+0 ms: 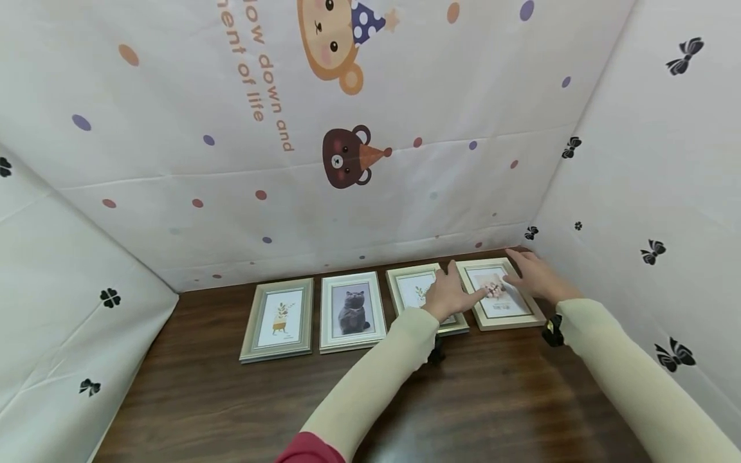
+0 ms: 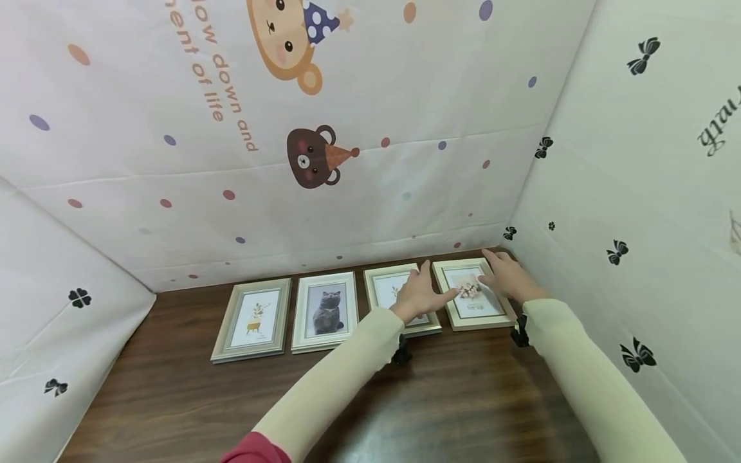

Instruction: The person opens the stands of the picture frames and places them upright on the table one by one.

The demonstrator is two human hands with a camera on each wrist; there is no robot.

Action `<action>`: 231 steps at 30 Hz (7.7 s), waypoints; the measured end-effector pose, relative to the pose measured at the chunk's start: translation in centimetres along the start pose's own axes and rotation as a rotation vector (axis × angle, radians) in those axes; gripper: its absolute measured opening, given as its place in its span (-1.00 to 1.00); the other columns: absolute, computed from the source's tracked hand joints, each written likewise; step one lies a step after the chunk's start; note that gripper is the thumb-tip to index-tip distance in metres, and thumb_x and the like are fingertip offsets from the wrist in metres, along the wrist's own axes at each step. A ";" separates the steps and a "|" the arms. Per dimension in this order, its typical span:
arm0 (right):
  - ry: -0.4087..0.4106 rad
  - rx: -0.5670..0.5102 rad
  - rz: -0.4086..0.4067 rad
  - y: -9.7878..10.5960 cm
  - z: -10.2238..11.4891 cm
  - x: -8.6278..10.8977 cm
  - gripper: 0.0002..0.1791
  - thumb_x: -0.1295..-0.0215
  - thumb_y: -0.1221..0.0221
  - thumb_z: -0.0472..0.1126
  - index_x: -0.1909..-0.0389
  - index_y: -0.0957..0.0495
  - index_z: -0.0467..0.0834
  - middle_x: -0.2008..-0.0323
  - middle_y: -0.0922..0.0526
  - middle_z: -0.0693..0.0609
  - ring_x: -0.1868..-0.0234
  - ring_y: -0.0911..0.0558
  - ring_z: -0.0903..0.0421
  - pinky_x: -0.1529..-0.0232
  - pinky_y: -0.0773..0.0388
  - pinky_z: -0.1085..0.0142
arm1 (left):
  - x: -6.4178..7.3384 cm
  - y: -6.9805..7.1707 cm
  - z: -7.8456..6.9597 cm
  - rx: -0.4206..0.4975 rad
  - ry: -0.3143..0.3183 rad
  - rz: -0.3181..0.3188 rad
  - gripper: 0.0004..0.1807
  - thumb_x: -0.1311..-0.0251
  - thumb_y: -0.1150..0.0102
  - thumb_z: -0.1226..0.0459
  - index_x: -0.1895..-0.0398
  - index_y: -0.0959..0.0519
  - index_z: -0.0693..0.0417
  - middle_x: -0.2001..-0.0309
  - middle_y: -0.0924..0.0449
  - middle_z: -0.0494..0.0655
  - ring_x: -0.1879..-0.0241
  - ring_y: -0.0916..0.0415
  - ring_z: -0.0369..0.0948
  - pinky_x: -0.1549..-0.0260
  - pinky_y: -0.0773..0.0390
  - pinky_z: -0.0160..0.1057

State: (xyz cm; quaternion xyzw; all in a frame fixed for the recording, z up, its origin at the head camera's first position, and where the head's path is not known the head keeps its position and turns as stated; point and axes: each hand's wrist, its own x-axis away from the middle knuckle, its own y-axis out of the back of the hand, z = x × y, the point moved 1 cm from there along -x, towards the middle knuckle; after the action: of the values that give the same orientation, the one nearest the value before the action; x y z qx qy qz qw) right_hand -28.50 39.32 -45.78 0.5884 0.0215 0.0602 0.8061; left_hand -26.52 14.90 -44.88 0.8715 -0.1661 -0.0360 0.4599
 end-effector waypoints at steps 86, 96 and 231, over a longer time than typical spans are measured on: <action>-0.260 -0.113 -0.112 0.6 0.6 -0.3 -0.54 -0.40 -0.23 -0.17 -0.06 -0.47 -0.51 0.15 -0.64 -0.37 0.25 -0.62 -0.16 0.30 -0.59 0.06 | -1.9 -4.0 -1.6 0.136 0.052 -0.198 -0.74 -0.23 -0.46 0.16 0.42 -0.57 0.07 0.66 -0.48 -0.12 0.71 -0.43 -0.20 0.66 -0.47 -0.18; -0.230 -0.176 -0.308 2.1 2.0 0.9 -0.37 -0.41 -0.16 -0.19 -0.36 -0.31 -0.48 -0.12 -0.55 -0.47 -0.01 -0.60 -0.34 0.05 -0.55 -0.16 | -1.1 -2.6 -1.4 0.326 0.006 -0.260 -0.44 -0.20 -0.50 0.17 -0.26 -0.59 0.10 0.63 -0.54 -0.23 0.62 -0.47 -0.33 0.54 -0.55 -0.29; 0.121 -0.452 -0.184 9.8 9.4 -0.5 -0.30 -0.54 -0.09 -0.31 -0.59 -0.07 -0.30 -0.05 -0.52 -0.53 0.08 -0.63 -0.32 0.37 -0.65 0.17 | 1.1 1.4 -2.1 0.534 -0.178 -0.154 -0.61 -0.45 -0.22 0.04 -0.19 -0.58 0.02 0.32 -0.71 -0.11 0.48 -0.62 -0.31 0.50 -0.57 -0.34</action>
State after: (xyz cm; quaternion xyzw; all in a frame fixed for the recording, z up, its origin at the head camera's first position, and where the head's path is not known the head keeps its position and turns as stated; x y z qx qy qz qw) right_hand -28.73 33.28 -33.62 0.3841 0.1093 0.0250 0.9164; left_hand -25.37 15.49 -42.45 0.9653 -0.1427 -0.1021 0.1937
